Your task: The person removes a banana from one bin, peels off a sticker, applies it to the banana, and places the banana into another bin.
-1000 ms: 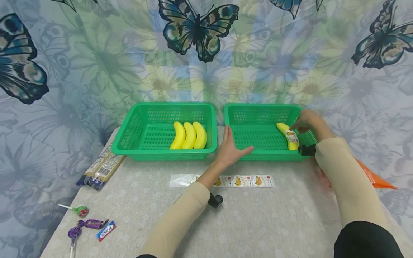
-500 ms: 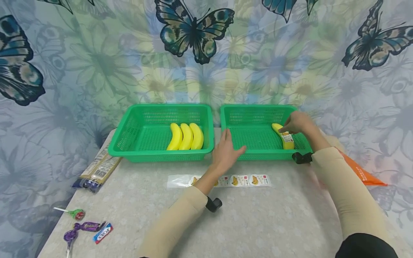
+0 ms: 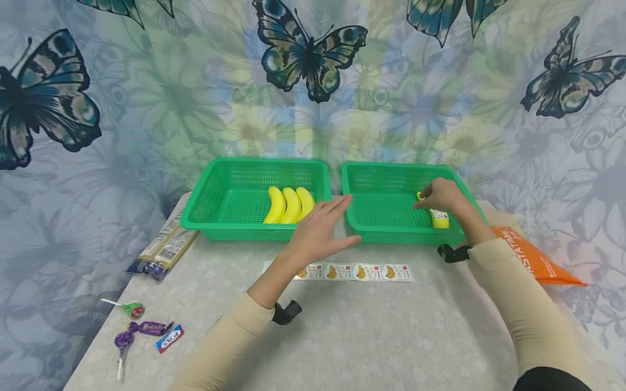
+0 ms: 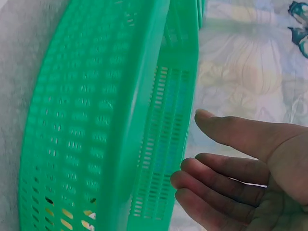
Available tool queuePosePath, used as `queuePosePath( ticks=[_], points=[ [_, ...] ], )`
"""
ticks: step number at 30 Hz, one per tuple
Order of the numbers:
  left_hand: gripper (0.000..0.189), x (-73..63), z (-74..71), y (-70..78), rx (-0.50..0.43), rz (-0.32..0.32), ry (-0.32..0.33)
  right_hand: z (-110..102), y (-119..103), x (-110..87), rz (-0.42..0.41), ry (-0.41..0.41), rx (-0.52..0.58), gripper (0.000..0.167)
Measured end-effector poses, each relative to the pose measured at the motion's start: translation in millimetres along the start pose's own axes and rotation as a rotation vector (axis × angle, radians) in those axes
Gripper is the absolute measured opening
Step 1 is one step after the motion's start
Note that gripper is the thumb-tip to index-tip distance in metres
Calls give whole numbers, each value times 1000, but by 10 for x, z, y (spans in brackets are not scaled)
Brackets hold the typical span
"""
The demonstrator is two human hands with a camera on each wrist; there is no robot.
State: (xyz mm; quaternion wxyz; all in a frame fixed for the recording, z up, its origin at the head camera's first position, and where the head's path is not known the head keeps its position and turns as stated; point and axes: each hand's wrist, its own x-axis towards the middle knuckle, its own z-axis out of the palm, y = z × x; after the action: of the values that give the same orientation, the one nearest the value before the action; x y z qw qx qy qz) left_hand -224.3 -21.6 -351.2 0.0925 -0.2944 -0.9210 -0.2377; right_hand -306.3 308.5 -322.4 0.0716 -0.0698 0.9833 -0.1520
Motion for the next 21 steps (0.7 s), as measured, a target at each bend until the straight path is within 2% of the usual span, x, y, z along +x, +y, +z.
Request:
queuePosePath(
  ticks=[2,5,9,14,18,21],
  points=[
    [89,-63,-71,-112,4,35,18,26,-23,-48,2,9,16,50],
    [94,-154,-207,-306,14,18,18,39,-56,-105,9,12,18,50],
    [99,-299,-412,-610,34,-67,-16,25,-95,-173,8,16,16,51],
    [103,-554,-657,-1070,97,-187,-33,27,-181,-261,3,4,47,49],
    [106,-759,-789,-1493,135,-295,-15,44,-251,-321,-13,7,63,48],
    [107,-899,-837,-1787,133,-368,-5,64,-309,-361,-33,15,66,48]
  ],
)
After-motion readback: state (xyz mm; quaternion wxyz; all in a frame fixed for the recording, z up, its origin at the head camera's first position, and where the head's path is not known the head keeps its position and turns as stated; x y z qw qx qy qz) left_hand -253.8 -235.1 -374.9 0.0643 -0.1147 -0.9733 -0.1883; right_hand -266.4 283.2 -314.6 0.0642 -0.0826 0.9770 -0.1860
